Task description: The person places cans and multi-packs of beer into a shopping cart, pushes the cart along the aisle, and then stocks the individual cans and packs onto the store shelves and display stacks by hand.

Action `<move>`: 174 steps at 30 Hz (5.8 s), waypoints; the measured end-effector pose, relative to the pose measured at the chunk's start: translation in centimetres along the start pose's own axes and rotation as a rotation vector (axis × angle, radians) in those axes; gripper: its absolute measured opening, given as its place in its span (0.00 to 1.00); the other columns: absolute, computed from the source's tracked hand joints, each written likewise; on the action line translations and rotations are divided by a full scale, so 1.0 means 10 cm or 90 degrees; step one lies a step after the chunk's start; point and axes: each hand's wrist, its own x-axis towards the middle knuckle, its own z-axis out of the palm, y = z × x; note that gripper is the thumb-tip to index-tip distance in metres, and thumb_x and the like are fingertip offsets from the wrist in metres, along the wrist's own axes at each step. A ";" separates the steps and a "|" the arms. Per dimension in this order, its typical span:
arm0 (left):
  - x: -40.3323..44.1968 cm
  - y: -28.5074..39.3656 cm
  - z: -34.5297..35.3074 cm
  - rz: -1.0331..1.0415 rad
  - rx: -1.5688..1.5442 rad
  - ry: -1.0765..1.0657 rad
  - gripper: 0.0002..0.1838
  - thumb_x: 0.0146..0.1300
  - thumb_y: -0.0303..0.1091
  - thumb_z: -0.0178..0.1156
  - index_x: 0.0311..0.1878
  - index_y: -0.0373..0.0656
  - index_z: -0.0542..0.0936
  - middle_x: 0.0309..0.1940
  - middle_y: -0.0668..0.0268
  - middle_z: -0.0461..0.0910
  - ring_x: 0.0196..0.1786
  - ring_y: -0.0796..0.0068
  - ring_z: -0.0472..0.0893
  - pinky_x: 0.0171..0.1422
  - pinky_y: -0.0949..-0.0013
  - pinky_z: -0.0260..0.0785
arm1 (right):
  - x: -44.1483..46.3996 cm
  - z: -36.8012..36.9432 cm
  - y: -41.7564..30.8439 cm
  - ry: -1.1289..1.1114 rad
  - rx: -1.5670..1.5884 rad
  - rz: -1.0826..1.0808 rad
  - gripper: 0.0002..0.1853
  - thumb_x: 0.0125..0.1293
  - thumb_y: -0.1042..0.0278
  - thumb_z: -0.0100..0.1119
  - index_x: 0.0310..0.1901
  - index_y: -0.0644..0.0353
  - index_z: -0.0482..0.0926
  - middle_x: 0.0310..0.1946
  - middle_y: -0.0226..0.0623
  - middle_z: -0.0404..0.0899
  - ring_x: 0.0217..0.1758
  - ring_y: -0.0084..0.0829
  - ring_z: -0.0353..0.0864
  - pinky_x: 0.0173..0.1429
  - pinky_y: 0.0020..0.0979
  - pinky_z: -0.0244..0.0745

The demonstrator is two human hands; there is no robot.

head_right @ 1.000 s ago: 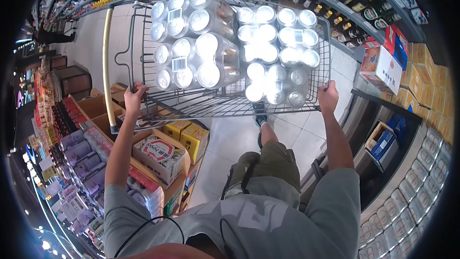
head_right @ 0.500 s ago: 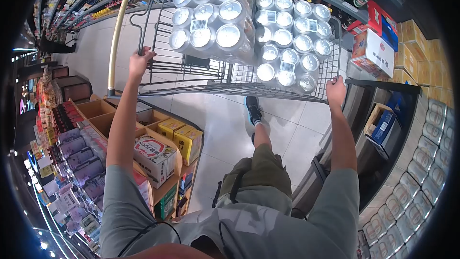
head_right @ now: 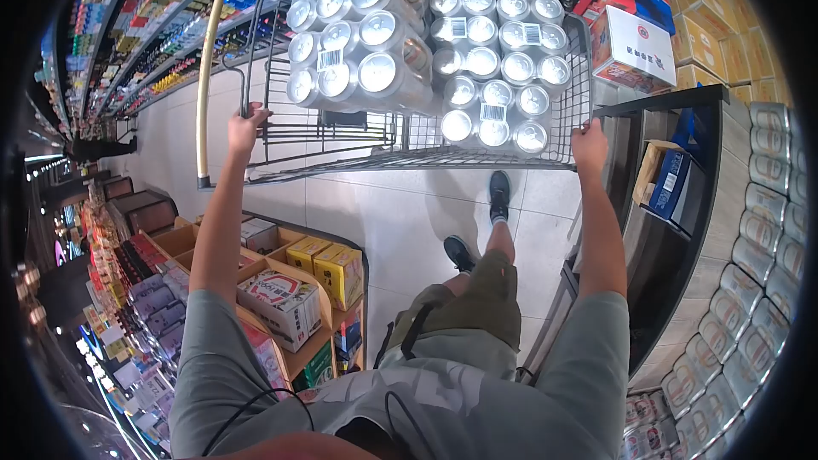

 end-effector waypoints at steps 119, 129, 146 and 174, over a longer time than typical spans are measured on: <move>-2.64 6.01 6.90 0.386 0.082 -0.629 0.33 0.54 0.64 0.64 0.34 0.36 0.81 0.32 0.62 0.83 0.31 0.74 0.79 0.38 0.69 0.71 | 0.67 -3.63 1.40 0.232 1.185 0.154 0.12 0.67 0.60 0.62 0.32 0.53 0.70 0.21 0.22 0.68 0.23 0.18 0.66 0.30 0.23 0.64; -2.89 4.28 5.43 0.536 -0.201 -0.411 0.19 0.62 0.29 0.61 0.55 0.39 0.69 0.51 0.56 0.71 0.53 0.63 0.74 0.54 0.65 0.69 | -0.05 -3.99 0.88 0.335 1.068 0.003 0.11 0.65 0.72 0.58 0.46 0.59 0.69 0.30 0.29 0.67 0.33 0.22 0.66 0.37 0.27 0.62; -1.08 2.09 2.53 0.124 -0.369 0.138 0.13 0.61 0.25 0.56 0.49 0.40 0.72 0.46 0.63 0.75 0.48 0.73 0.74 0.52 0.69 0.67 | -1.12 -5.19 -3.17 -0.626 1.155 -1.116 0.20 0.65 0.76 0.57 0.54 0.36 0.76 0.22 0.30 0.76 0.20 0.22 0.67 0.22 0.25 0.56; 0.98 2.15 2.16 0.026 -0.230 0.022 0.33 0.47 0.59 0.73 0.32 0.36 0.71 0.28 0.57 0.78 0.32 0.67 0.76 0.42 0.65 0.71 | 0.04 -2.65 -4.78 -0.256 0.844 -0.529 0.15 0.63 0.76 0.57 0.52 0.64 0.72 0.45 0.36 0.73 0.43 0.26 0.73 0.48 0.29 0.71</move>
